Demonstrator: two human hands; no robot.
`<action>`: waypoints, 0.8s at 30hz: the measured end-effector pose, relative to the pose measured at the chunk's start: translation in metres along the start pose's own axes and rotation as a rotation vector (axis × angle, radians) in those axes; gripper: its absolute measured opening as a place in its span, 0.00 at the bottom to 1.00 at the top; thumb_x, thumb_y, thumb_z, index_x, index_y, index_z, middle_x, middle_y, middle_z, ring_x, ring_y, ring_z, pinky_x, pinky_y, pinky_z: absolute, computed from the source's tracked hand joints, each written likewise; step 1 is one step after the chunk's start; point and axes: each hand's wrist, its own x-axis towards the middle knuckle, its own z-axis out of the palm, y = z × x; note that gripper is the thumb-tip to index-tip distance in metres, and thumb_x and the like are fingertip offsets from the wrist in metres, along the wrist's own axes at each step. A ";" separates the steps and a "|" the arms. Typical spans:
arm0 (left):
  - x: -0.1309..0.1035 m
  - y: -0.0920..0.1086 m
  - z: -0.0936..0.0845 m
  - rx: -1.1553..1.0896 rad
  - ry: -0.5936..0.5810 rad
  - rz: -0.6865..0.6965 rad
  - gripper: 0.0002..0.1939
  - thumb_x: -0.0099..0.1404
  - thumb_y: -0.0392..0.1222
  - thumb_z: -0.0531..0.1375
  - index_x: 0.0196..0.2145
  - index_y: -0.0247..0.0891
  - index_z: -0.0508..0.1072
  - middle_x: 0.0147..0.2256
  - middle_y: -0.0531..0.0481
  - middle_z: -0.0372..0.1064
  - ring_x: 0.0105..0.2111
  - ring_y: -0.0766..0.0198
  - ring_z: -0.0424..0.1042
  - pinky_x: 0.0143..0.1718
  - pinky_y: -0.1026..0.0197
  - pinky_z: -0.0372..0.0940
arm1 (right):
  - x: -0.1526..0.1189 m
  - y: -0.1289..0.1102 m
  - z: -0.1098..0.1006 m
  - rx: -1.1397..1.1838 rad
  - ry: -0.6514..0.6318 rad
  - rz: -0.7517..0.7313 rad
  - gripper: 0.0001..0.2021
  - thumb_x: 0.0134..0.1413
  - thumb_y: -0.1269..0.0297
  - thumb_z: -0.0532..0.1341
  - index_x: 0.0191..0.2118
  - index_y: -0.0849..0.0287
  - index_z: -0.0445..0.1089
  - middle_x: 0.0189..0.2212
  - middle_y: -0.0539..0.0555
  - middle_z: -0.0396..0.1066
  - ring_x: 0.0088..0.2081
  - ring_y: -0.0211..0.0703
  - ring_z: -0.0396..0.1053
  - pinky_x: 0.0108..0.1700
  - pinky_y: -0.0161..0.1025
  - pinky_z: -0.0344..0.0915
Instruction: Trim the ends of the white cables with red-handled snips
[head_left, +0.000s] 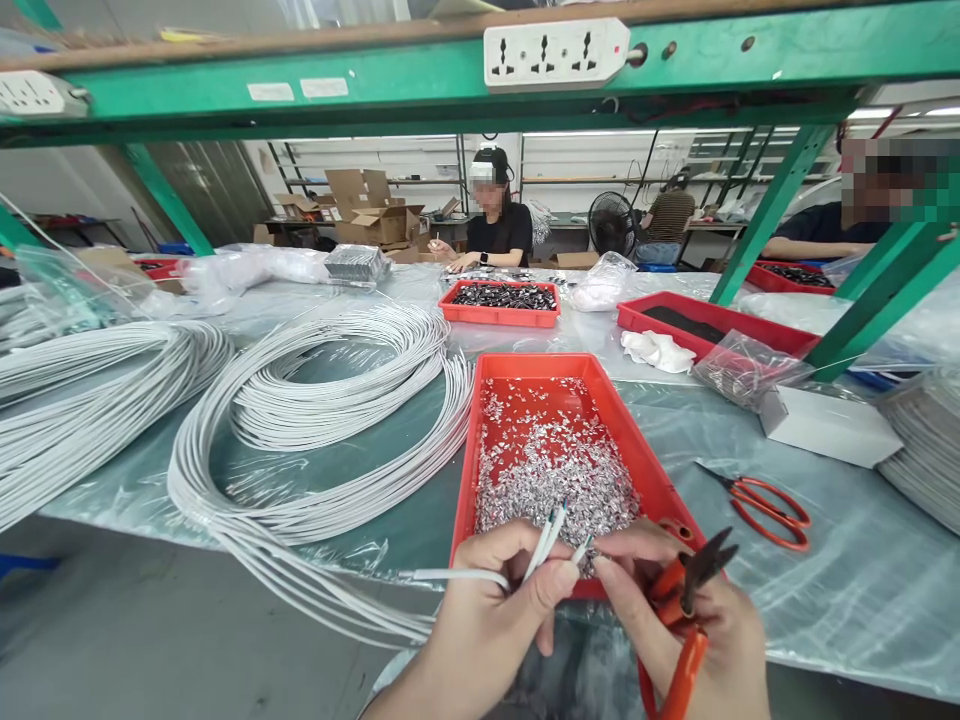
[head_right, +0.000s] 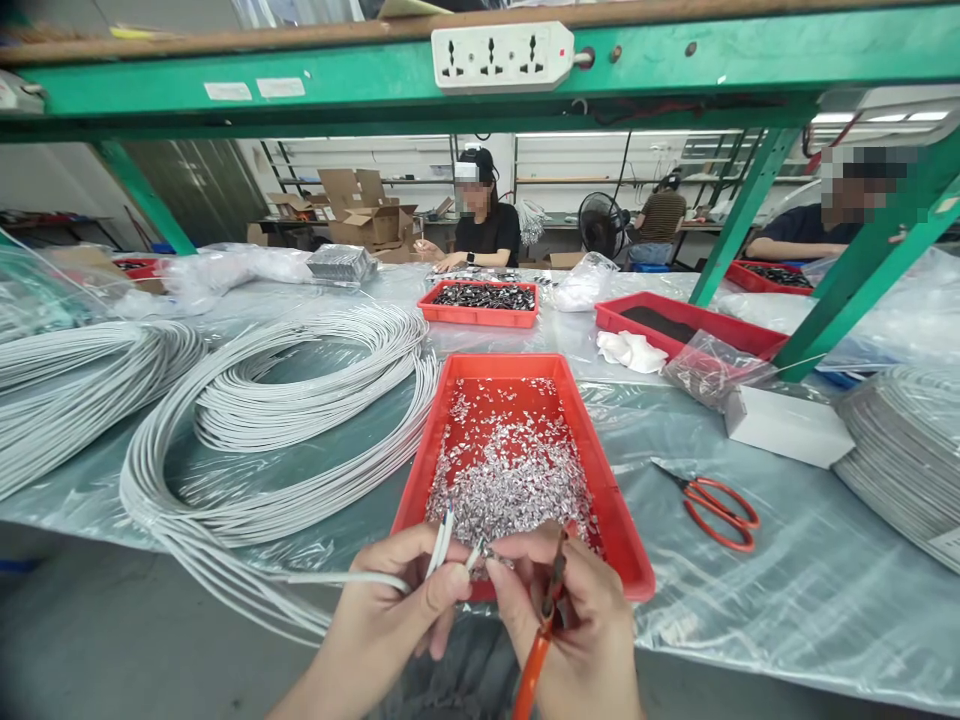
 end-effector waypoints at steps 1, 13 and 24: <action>0.000 0.000 0.000 0.000 -0.004 -0.005 0.16 0.59 0.52 0.60 0.28 0.34 0.68 0.13 0.60 0.54 0.12 0.73 0.53 0.14 0.70 0.47 | 0.000 -0.001 0.001 0.009 0.014 0.013 0.05 0.50 0.68 0.62 0.32 0.49 0.70 0.18 0.43 0.62 0.18 0.33 0.59 0.21 0.29 0.57; 0.002 -0.002 0.002 0.461 0.088 0.245 0.12 0.63 0.39 0.56 0.23 0.33 0.70 0.22 0.54 0.59 0.23 0.68 0.57 0.25 0.65 0.54 | -0.003 0.006 -0.008 -0.073 -0.077 -0.148 0.13 0.49 0.76 0.59 0.38 0.50 0.71 0.22 0.44 0.65 0.21 0.33 0.60 0.25 0.33 0.57; 0.003 0.001 0.004 0.525 0.047 0.352 0.09 0.61 0.31 0.56 0.26 0.33 0.73 0.24 0.50 0.66 0.24 0.67 0.63 0.26 0.66 0.58 | -0.001 0.008 -0.007 -0.257 -0.041 -0.272 0.06 0.49 0.76 0.60 0.30 0.58 0.67 0.21 0.47 0.64 0.21 0.32 0.60 0.24 0.31 0.58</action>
